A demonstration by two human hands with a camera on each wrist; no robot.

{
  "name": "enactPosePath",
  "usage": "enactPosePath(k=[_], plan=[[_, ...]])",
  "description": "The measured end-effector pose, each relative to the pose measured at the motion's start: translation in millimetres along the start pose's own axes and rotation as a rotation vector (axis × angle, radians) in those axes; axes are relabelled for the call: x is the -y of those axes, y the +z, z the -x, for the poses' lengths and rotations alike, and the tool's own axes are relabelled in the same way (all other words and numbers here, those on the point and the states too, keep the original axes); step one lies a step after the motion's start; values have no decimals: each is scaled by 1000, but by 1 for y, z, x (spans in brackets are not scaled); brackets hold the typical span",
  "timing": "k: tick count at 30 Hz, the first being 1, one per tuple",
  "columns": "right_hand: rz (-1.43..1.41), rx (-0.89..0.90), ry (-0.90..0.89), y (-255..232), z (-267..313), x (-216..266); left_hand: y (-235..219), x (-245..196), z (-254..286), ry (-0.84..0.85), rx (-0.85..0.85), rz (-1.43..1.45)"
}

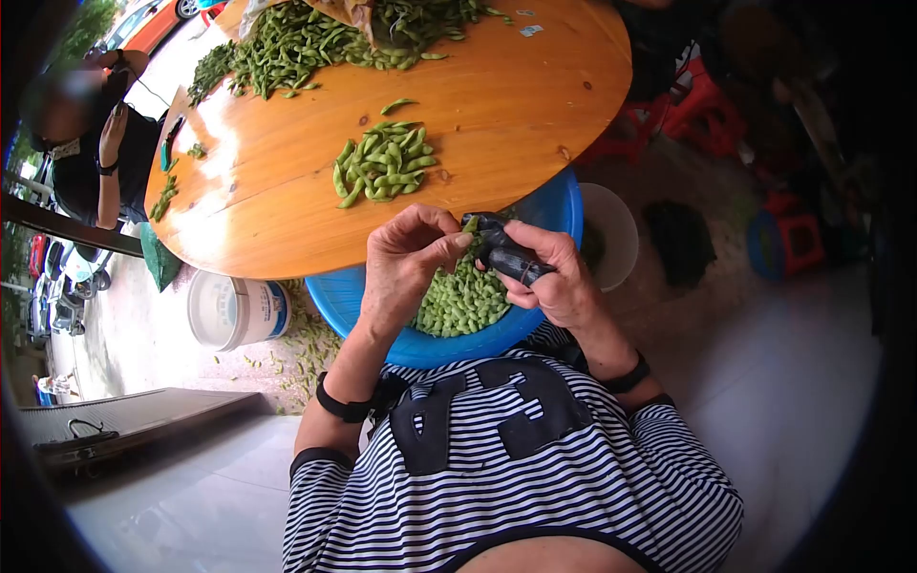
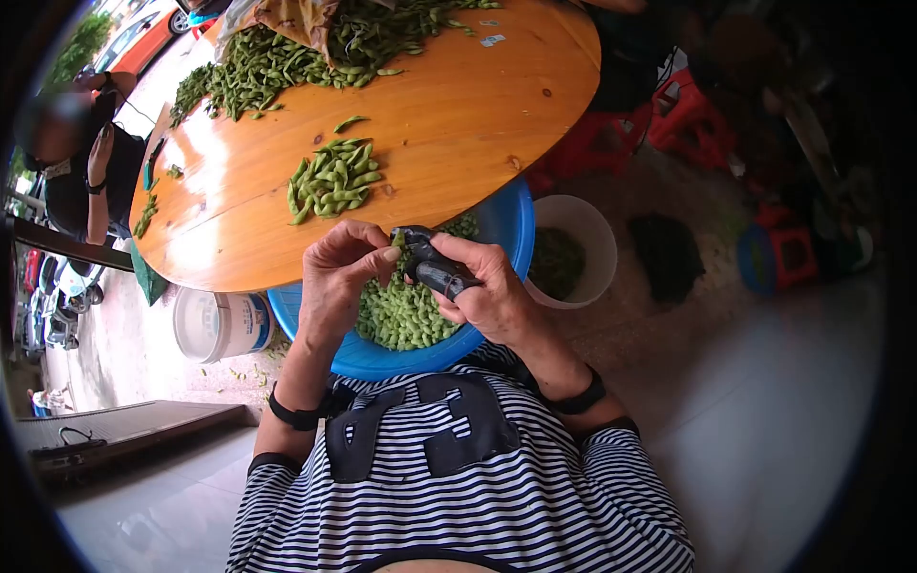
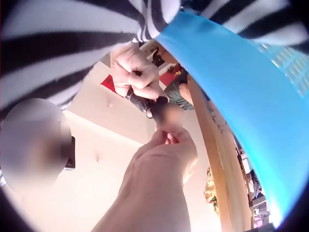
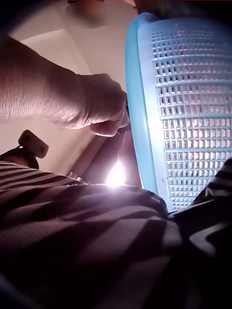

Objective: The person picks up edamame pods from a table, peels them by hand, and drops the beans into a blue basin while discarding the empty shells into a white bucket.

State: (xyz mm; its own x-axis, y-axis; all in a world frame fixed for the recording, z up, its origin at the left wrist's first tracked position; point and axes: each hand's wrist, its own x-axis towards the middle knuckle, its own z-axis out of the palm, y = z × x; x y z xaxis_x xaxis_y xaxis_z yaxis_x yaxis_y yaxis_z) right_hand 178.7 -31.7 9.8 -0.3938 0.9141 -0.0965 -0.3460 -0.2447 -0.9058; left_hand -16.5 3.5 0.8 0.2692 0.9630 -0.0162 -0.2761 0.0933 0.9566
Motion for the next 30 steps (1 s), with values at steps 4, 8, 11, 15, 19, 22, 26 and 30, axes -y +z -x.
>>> enactPosePath(k=[4,8,11,15,19,22,26,30], plan=[[-75,-77,0,0,0,-4,12,5,1,61,-16,-26],[-51,-47,-29,-8,-1,-10,17,7,4,87,-37,-70],[-187,49,-48,-18,-4,-15,15,6,6,112,-9,-103],[-528,140,24,-18,-2,-19,1,18,-3,-178,160,536],[-321,139,36,-16,-3,-10,9,14,0,-198,142,513],[136,-40,21,-9,2,-5,12,12,8,-54,70,177],[611,-142,-290,9,3,-6,7,21,10,240,28,-392],[754,-200,-411,5,0,-16,5,22,9,531,22,-805]])
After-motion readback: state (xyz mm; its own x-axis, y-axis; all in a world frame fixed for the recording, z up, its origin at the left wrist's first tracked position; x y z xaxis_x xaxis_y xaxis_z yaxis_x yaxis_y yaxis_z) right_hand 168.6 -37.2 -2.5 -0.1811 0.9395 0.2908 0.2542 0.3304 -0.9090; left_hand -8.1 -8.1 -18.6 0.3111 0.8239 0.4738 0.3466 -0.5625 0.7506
